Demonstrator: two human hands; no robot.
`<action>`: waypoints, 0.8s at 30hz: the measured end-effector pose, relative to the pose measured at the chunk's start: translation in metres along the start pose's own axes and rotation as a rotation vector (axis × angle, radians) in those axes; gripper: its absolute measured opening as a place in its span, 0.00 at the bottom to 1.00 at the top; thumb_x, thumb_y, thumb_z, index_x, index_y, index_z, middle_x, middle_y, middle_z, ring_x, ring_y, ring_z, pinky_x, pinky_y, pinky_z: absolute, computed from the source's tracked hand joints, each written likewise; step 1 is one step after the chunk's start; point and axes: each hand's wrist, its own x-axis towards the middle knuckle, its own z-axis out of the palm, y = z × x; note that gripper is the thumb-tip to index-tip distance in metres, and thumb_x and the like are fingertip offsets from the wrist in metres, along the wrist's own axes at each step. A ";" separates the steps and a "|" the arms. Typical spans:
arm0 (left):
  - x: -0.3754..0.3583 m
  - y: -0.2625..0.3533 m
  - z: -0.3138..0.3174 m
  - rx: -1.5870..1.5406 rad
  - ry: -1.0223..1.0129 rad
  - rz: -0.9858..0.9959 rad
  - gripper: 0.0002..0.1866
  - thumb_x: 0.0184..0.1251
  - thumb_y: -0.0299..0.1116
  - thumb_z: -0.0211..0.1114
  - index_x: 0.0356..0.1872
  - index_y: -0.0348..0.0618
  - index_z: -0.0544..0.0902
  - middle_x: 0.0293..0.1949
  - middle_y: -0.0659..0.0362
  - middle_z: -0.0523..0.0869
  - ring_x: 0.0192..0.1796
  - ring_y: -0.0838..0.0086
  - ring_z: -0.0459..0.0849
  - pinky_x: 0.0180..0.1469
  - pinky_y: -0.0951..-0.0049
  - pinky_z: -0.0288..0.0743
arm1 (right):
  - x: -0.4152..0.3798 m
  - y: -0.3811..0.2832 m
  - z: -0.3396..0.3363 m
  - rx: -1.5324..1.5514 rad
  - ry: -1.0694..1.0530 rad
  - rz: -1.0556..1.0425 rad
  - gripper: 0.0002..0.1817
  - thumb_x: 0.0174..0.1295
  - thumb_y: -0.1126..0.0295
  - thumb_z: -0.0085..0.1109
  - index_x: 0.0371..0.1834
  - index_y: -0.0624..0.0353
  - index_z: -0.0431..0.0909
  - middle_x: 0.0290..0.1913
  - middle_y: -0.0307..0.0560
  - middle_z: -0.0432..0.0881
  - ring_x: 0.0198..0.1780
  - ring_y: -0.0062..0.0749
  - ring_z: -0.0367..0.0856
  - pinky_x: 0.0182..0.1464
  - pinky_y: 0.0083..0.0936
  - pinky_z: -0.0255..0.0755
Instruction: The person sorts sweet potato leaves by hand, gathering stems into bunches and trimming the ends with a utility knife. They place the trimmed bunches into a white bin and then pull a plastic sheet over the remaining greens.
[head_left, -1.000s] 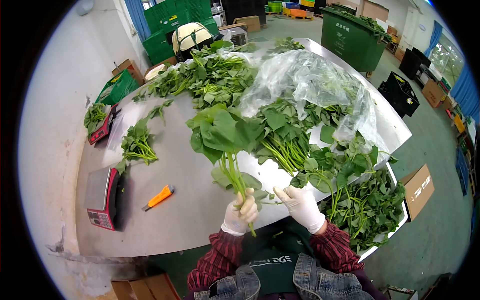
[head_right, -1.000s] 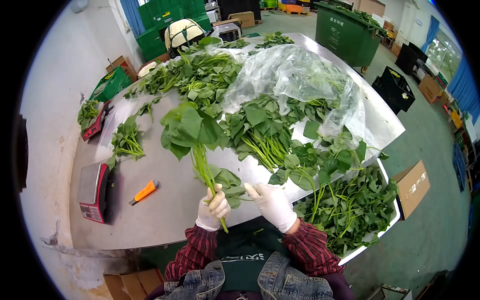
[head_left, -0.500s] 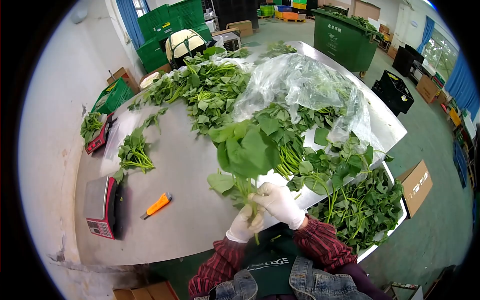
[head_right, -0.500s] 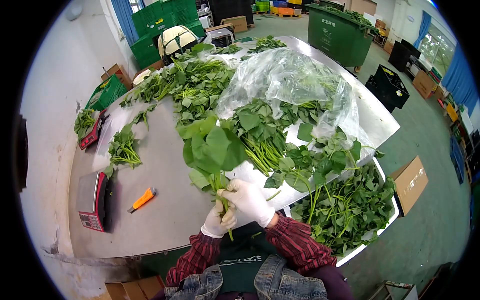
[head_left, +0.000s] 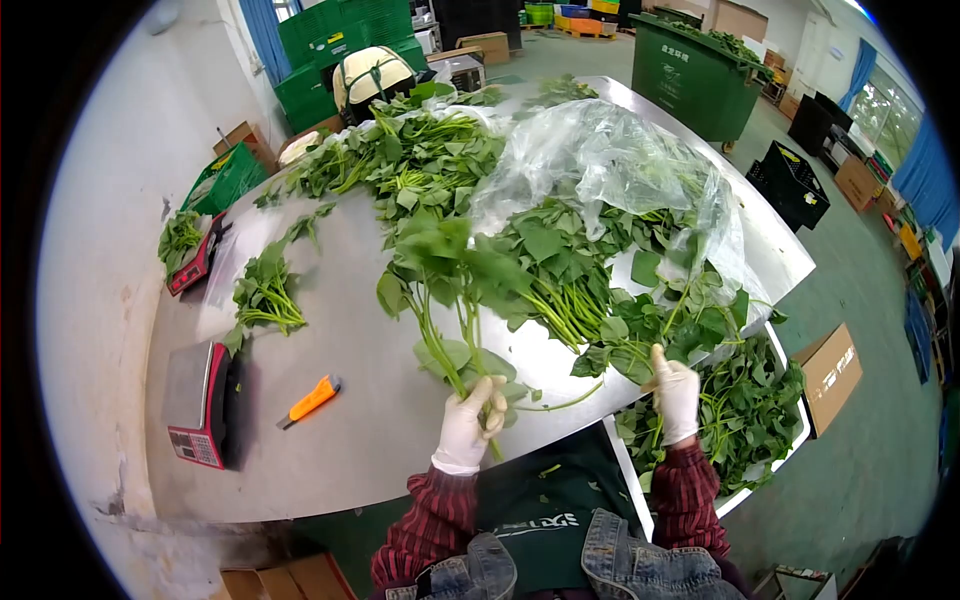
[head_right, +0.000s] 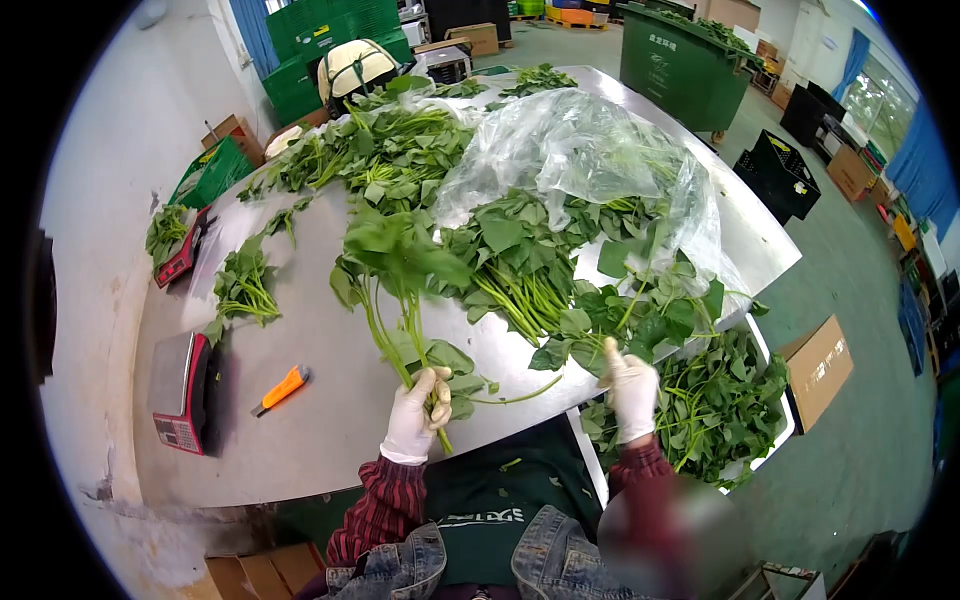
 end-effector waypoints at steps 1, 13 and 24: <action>0.001 -0.001 0.002 0.001 -0.009 -0.003 0.15 0.71 0.39 0.53 0.43 0.35 0.76 0.22 0.60 0.78 0.14 0.82 0.66 0.14 0.83 0.56 | 0.008 0.000 -0.010 -0.048 0.024 -0.023 0.25 0.61 0.53 0.60 0.15 0.62 0.76 0.13 0.39 0.72 0.12 0.15 0.62 0.16 0.17 0.55; -0.009 -0.021 0.020 0.116 -0.023 -0.150 0.10 0.67 0.32 0.59 0.38 0.34 0.78 0.21 0.59 0.77 0.14 0.81 0.67 0.14 0.82 0.57 | -0.030 -0.098 0.041 0.181 -0.020 -0.442 0.12 0.60 0.66 0.63 0.29 0.65 0.81 0.17 0.33 0.74 0.17 0.11 0.64 0.19 0.13 0.60; -0.017 -0.013 0.039 0.285 0.008 -0.138 0.06 0.63 0.30 0.63 0.31 0.37 0.80 0.18 0.63 0.76 0.12 0.85 0.63 0.14 0.84 0.52 | -0.006 -0.116 0.068 -0.032 -0.292 -0.481 0.11 0.63 0.68 0.56 0.43 0.62 0.80 0.23 0.45 0.79 0.18 0.25 0.73 0.22 0.21 0.68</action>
